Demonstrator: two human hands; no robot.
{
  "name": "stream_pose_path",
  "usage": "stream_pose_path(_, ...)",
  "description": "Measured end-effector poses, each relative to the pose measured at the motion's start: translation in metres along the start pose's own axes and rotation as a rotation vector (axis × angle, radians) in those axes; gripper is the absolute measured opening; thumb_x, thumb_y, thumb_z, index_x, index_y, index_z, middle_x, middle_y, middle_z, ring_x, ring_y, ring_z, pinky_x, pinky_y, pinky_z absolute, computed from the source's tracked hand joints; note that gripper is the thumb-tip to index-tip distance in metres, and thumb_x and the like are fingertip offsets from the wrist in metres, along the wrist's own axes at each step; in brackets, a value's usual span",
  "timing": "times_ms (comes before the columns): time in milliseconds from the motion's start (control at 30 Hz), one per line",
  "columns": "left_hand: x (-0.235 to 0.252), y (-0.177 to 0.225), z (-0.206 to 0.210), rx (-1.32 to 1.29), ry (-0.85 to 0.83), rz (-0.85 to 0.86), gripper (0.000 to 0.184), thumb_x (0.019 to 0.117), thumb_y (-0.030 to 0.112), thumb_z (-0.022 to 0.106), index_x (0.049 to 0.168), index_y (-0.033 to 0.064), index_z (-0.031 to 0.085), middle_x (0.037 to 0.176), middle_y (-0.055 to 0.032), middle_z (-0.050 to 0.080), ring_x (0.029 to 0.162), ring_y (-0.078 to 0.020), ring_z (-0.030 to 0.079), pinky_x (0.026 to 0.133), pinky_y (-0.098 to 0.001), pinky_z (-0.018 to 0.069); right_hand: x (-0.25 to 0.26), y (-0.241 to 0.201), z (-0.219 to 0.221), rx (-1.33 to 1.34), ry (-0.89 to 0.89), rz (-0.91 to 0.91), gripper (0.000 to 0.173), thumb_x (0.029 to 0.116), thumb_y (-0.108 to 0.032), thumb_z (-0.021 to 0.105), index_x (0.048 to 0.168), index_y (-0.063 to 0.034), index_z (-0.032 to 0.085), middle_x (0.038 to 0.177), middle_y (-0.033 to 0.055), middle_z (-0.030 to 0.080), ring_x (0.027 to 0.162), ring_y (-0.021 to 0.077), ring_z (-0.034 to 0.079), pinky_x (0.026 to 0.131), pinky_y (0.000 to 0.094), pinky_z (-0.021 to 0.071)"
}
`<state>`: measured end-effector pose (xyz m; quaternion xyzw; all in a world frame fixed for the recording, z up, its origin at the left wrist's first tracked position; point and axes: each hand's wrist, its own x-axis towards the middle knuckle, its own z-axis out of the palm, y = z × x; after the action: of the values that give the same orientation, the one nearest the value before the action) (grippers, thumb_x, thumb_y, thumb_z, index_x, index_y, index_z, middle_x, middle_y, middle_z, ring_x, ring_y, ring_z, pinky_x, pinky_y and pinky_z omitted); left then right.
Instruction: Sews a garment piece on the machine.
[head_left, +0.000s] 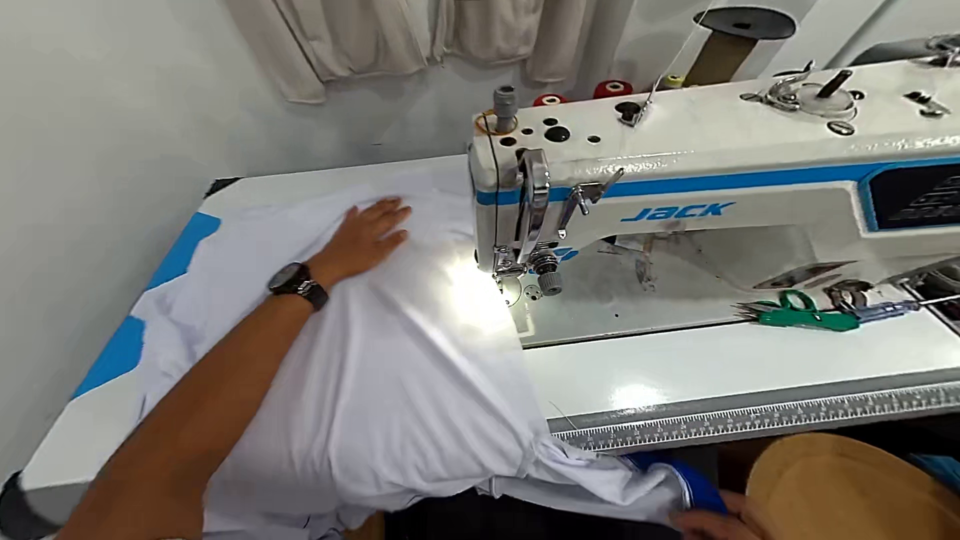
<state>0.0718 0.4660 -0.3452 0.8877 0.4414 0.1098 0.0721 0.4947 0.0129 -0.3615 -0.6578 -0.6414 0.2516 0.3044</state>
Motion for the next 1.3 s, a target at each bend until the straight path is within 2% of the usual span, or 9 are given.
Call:
stream_pose_path(167,0.001,-0.044,-0.013,0.002,0.002,-0.03,0.065,0.1056,0.058,0.03,0.156,0.0198,0.046,0.164,-0.0072,0.038,0.154,-0.0295,0.029,0.119,-0.0719,0.0148,0.065,-0.07,0.022,-0.18,0.375,-0.145,0.007,0.0986,-0.016,0.065,0.103,-0.012,0.069,0.126,0.0188,0.061,0.126,0.026,0.054,0.109,0.0394,0.0426)
stream_pose_path(400,0.048,-0.078,-0.02,0.012,-0.05,0.014,0.068,0.1052,0.06,0.027,0.156,0.0183,0.044,0.165,-0.0103,0.036,0.155,-0.0343,0.027,0.118,-0.0732,0.0137,0.121,-0.136,0.107,-0.102,0.084,-0.26,0.025,0.1011,-0.029,0.064,0.122,-0.0177,0.07,0.132,0.0105,0.067,0.128,0.0276,0.06,0.107,0.0464,0.0476)
stream_pose_path(633,0.117,-0.117,-0.022,0.104,-0.036,0.011,0.072,0.1051,0.061,0.028,0.155,0.0126,0.045,0.162,-0.0192,0.038,0.15,-0.0417,0.033,0.116,-0.0744,0.019,0.144,-0.106,0.113,-0.326,0.268,-0.164,0.04,0.1021,-0.049,0.054,0.127,-0.0216,0.068,0.112,0.003,0.07,0.102,0.0217,0.066,0.079,0.0399,0.0539)
stream_pose_path(700,0.107,-0.086,-0.027,0.231,0.047,0.083,0.061,0.1076,0.044,0.037,0.148,-0.0007,0.049,0.157,-0.0308,0.037,0.146,-0.0528,0.034,0.113,-0.0796,0.0196,0.147,-0.106,0.1,-0.399,0.229,-0.13,0.05,0.0988,-0.057,0.054,0.127,-0.0183,0.069,0.104,0.004,0.071,0.093,0.0238,0.067,0.073,0.0419,0.0536)
stream_pose_path(767,0.072,-0.003,-0.04,0.187,0.092,0.187,0.036,0.1007,0.018,0.056,0.128,-0.0056,0.064,0.134,-0.0338,0.059,0.125,-0.0557,0.055,0.099,-0.0763,0.0404,0.15,-0.103,0.086,-0.459,0.196,-0.133,0.048,0.0964,-0.058,0.054,0.114,-0.0172,0.073,0.088,0.0023,0.07,0.079,0.0229,0.067,0.064,0.0405,0.0518)
stream_pose_path(833,0.019,0.084,-0.039,0.038,0.03,0.313,0.024,0.098,0.012,0.06,0.115,-0.0001,0.072,0.113,-0.0227,0.071,0.105,-0.0426,0.068,0.086,-0.0619,0.054,0.15,-0.101,0.076,-0.429,0.191,-0.206,0.031,0.0965,-0.045,0.058,0.103,-0.0193,0.074,0.082,-0.0001,0.068,0.072,0.0189,0.067,0.057,0.0358,0.052)
stream_pose_path(933,-0.037,0.153,0.001,-0.126,-0.019,0.524,0.033,0.099,0.021,0.051,0.124,0.0104,0.07,0.127,-0.0083,0.069,0.114,-0.0256,0.067,0.088,-0.0459,0.0572,0.138,-0.119,0.049,-0.43,0.193,-0.376,0.014,0.1029,-0.019,0.056,0.103,-0.019,0.07,0.089,0.0034,0.067,0.078,0.0201,0.062,0.066,0.0361,0.047)
stream_pose_path(1167,-0.061,0.156,0.031,-0.252,0.1,0.63,0.023,0.1013,0.026,0.057,0.103,0.0116,0.075,0.096,-0.0028,0.064,0.091,-0.0179,0.06,0.076,-0.033,0.049,0.066,-0.115,-0.011,-0.557,-0.476,-0.208,0.015,0.1004,-0.008,0.058,0.1,-0.0055,0.072,0.087,0.0179,0.068,0.078,0.0378,0.068,0.063,0.0516,0.0508)
stream_pose_path(1300,-0.061,0.157,0.03,-0.259,0.161,0.672,0.02,0.1014,0.024,0.06,0.1,0.0101,0.074,0.1,-0.0045,0.069,0.099,-0.0187,0.064,0.085,-0.034,0.0514,0.088,-0.125,0.017,-0.359,-0.021,-0.263,0.025,0.1042,-0.034,0.055,0.102,-0.0157,0.072,0.091,0.0048,0.07,0.082,0.0236,0.068,0.064,0.0404,0.054)
